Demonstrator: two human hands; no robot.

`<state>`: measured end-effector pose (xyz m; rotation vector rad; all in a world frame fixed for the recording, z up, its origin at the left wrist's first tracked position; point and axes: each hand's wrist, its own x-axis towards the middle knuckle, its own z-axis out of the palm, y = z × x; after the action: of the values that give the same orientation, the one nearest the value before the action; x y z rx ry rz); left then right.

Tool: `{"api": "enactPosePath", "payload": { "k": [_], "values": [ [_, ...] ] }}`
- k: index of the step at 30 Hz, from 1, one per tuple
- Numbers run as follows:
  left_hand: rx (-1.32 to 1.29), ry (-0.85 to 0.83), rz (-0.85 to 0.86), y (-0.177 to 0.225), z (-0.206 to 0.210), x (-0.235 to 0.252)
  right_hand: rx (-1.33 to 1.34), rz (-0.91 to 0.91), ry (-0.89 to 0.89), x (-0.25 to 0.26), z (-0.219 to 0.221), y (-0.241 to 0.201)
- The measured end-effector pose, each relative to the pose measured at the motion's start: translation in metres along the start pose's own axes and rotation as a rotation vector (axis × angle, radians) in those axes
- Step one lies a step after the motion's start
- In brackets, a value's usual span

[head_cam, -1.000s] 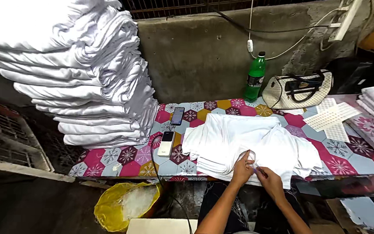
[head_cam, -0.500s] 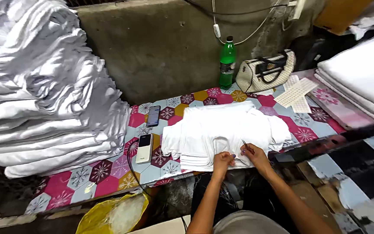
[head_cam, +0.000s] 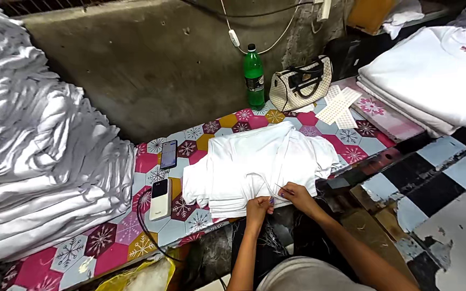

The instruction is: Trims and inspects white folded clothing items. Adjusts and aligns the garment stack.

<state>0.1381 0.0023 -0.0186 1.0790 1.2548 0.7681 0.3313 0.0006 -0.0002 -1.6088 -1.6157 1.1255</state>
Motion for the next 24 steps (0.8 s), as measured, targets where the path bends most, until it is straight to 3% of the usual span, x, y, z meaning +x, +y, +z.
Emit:
{"api": "enactPosePath", "payload": {
  "k": [4,8,11,18,24],
  "values": [
    [0.047,-0.008,0.024,0.003,0.001,0.001,0.057,0.075,-0.001,-0.005,0.001,-0.005],
    [-0.013,-0.003,-0.001,-0.001,-0.001,0.001,0.189,0.209,-0.145,-0.019,-0.005,-0.016],
    [-0.06,-0.012,-0.001,0.0,0.001,-0.002,0.129,0.297,-0.218,-0.025,0.001,-0.01],
    [-0.119,0.017,0.007,0.0,0.0,-0.002,0.127,0.327,-0.246,-0.013,0.016,-0.003],
    [0.022,0.064,0.04,0.006,0.003,-0.006,0.126,0.298,-0.196,-0.009,0.023,-0.003]
  ]
}}
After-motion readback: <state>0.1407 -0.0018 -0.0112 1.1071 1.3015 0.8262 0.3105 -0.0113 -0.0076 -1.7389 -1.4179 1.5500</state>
